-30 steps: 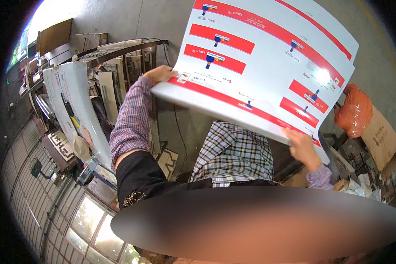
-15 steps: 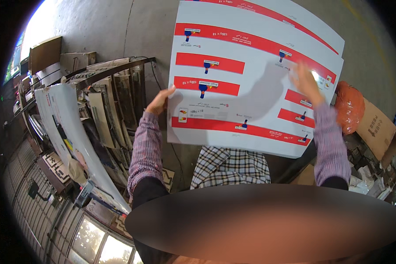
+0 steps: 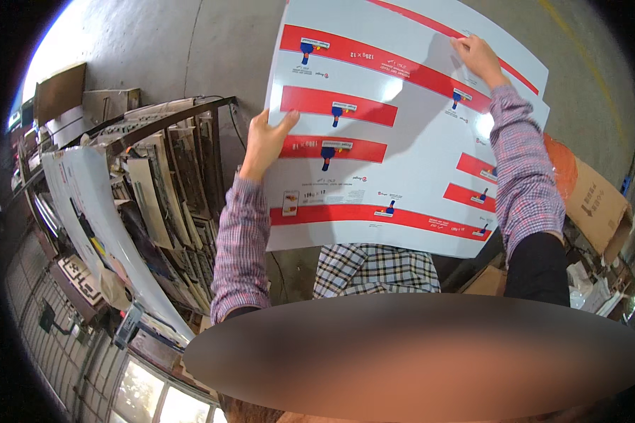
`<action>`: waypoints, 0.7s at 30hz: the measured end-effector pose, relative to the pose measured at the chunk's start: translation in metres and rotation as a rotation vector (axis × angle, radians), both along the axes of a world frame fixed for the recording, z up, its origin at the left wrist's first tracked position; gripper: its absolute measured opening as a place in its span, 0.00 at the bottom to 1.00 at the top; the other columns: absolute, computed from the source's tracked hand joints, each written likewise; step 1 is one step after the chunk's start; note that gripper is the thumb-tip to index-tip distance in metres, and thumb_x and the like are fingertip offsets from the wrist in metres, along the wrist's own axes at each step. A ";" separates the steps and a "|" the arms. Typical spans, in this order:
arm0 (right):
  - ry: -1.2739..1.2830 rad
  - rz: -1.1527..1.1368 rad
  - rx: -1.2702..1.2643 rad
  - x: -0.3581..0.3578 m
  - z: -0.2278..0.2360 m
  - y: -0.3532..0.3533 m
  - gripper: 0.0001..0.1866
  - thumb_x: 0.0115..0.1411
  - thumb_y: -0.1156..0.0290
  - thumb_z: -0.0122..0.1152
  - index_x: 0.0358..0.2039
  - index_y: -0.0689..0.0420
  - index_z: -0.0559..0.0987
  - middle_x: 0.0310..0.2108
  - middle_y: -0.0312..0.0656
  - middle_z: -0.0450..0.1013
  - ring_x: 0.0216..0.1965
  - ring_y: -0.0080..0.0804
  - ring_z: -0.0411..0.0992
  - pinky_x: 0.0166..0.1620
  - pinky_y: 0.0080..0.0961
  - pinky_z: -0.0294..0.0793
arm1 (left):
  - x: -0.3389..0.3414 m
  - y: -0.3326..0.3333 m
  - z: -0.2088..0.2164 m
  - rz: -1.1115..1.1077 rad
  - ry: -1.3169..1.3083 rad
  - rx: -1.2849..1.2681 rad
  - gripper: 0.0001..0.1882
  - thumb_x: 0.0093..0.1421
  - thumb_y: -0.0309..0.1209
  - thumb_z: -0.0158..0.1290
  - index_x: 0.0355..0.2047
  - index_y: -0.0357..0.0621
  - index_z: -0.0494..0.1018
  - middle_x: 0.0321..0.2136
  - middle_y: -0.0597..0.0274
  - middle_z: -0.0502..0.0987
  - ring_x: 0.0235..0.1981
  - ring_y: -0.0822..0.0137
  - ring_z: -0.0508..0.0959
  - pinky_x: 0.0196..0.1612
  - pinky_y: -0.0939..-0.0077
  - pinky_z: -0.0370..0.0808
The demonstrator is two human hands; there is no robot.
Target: Handling and counting large printed paper sheets in a factory environment.
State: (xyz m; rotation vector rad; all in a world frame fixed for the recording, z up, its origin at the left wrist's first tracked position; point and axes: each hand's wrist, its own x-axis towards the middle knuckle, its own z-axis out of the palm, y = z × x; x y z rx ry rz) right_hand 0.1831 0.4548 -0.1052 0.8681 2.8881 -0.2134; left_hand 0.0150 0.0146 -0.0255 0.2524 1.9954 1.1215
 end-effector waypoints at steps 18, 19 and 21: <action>-0.270 0.202 -0.830 0.032 0.107 0.019 0.21 0.53 0.57 0.62 0.41 0.60 0.78 0.32 0.39 0.75 0.33 0.26 0.69 0.41 0.26 0.68 | -0.024 -0.018 -0.028 -0.406 0.818 -0.320 0.22 0.52 0.41 0.60 0.37 0.34 0.73 0.27 0.49 0.77 0.30 0.56 0.78 0.35 0.69 0.74; -0.227 0.188 -0.782 0.031 0.104 0.007 0.20 0.55 0.55 0.58 0.39 0.59 0.79 0.29 0.41 0.75 0.30 0.29 0.68 0.40 0.27 0.68 | -0.031 -0.013 -0.024 -0.250 0.794 -0.258 0.20 0.53 0.41 0.59 0.35 0.35 0.74 0.25 0.50 0.76 0.29 0.55 0.77 0.33 0.68 0.73; -0.142 0.088 -0.614 0.037 0.104 -0.012 0.19 0.58 0.53 0.53 0.36 0.57 0.79 0.26 0.47 0.75 0.29 0.38 0.71 0.37 0.31 0.69 | -0.043 0.034 0.015 -0.135 0.778 -0.095 0.17 0.54 0.41 0.57 0.32 0.36 0.74 0.23 0.51 0.76 0.27 0.55 0.77 0.31 0.68 0.73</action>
